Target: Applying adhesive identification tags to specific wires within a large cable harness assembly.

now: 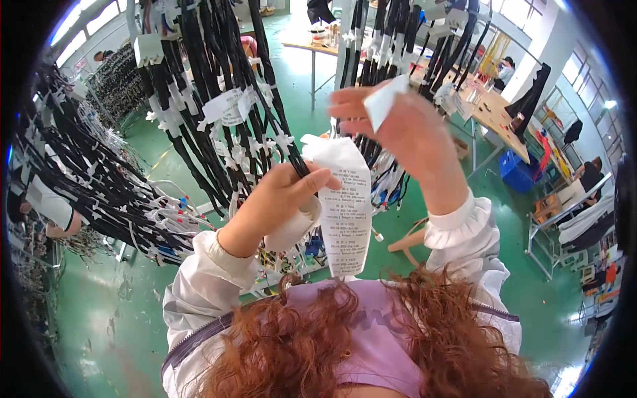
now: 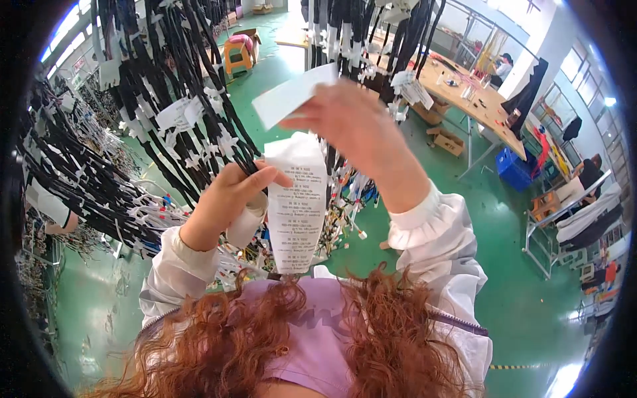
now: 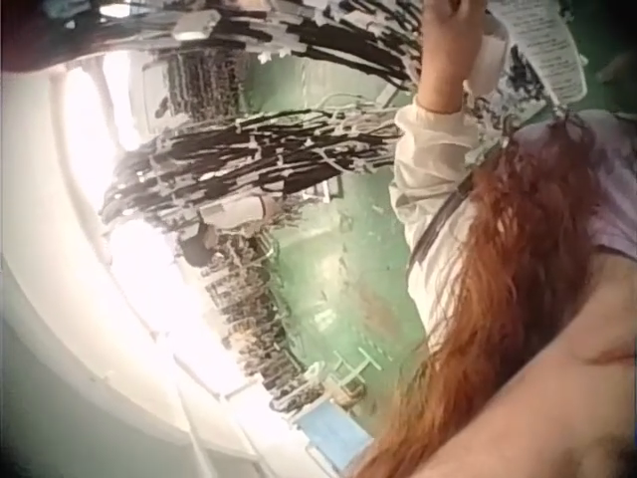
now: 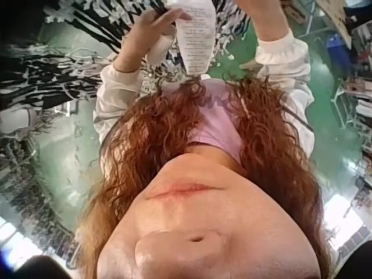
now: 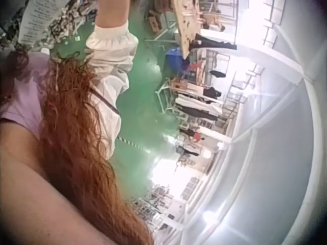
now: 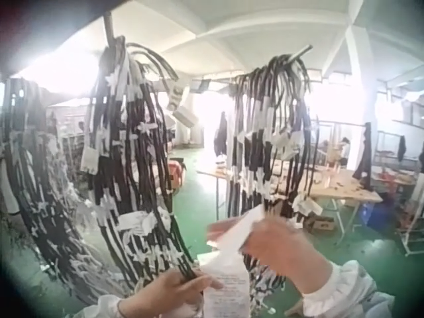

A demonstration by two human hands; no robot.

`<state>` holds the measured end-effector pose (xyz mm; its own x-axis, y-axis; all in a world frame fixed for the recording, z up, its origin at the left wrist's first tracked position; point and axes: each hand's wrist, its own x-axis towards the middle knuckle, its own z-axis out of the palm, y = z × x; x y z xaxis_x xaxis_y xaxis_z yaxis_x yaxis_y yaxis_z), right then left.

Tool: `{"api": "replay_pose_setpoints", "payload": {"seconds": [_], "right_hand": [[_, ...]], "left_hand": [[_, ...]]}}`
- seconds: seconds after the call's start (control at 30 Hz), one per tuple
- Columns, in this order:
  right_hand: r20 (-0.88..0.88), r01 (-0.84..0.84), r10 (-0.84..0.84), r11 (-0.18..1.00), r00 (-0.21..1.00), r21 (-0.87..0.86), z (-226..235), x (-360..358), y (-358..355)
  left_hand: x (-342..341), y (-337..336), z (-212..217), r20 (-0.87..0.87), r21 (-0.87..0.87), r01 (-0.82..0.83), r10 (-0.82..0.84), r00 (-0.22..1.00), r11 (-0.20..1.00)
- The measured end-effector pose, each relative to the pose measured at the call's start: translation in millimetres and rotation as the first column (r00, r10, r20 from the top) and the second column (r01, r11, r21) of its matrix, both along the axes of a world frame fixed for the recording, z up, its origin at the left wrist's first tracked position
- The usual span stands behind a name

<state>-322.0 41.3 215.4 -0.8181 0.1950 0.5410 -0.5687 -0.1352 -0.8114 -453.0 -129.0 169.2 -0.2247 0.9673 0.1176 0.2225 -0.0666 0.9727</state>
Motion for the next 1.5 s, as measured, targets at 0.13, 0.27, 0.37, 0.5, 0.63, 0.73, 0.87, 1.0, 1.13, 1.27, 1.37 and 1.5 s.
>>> {"api": "replay_pose_setpoints", "payload": {"seconds": [0.13, 0.27, 0.37, 0.5, 0.63, 0.73, 0.87, 1.0, 1.13, 1.27, 1.37, 1.5], "right_hand": [[0.109, -0.039, -0.025, 0.837, 0.994, 0.546, 17.9, -26.0, -34.4], [0.110, 0.017, -0.106, 0.794, 0.988, 0.608, 27.4, -41.4, -39.4], [0.159, -0.034, -0.035, 0.912, 0.987, 0.409, 27.5, -37.5, -35.3], [0.170, -0.092, 0.039, 0.944, 0.985, 0.316, 27.7, -35.4, -33.9], [0.155, 0.082, -0.093, 0.993, 0.983, 0.081, 31.3, -29.1, -28.0], [0.083, 0.269, -0.264, 0.962, 0.961, -0.050, 25.0, -26.4, -18.2], [0.125, 0.290, -0.286, 0.957, 0.950, -0.014, 24.2, -26.4, -21.4], [0.140, 0.260, -0.258, 0.966, 0.956, 0.005, 21.1, -31.4, -26.8], [0.139, 0.278, -0.281, 0.960, 0.949, 0.042, 23.5, -29.8, -29.1], [0.118, 0.308, -0.321, 0.945, 0.940, 0.111, 23.6, -30.2, -30.5], [0.091, 0.332, -0.344, 0.935, 0.935, 0.125, 25.9, -31.5, -33.8], [0.065, 0.320, -0.332, 0.937, 0.941, 0.138, 25.8, -32.6, -37.6]], "left_hand": [[4.4, 6.2, -4.1, 0.046, 0.062, -0.061, 0.058, 0.997, 0.996], [6.6, 5.3, 6.1, 0.239, 0.021, 0.012, -0.017, 0.971, 1.000], [-2.1, -4.3, -5.9, 0.415, 0.226, 0.156, -0.240, 0.878, 0.962], [-2.0, -6.4, -9.6, 0.542, 0.173, 0.169, -0.237, 0.806, 0.970], [-0.1, -4.9, -4.7, 0.607, 0.163, 0.216, -0.270, 0.747, 0.963], [1.5, -2.2, 2.9, 0.642, 0.087, 0.212, -0.218, 0.735, 0.973], [5.7, 6.5, 9.4, 0.656, 0.065, 0.196, -0.190, 0.730, 0.978], [7.8, 15.4, 7.4, 0.642, 0.044, 0.150, -0.142, 0.753, 0.988], [7.8, 22.6, 7.5, 0.603, 0.043, 0.163, -0.155, 0.782, 0.986], [11.9, 21.4, 13.8, 0.606, 0.047, 0.156, -0.152, 0.781, 0.987], [6.9, 24.6, 9.1, 0.596, 0.043, 0.175, -0.166, 0.786, 0.984], [9.0, 25.4, 9.1, 0.608, 0.054, 0.170, -0.168, 0.776, 0.984]]}}
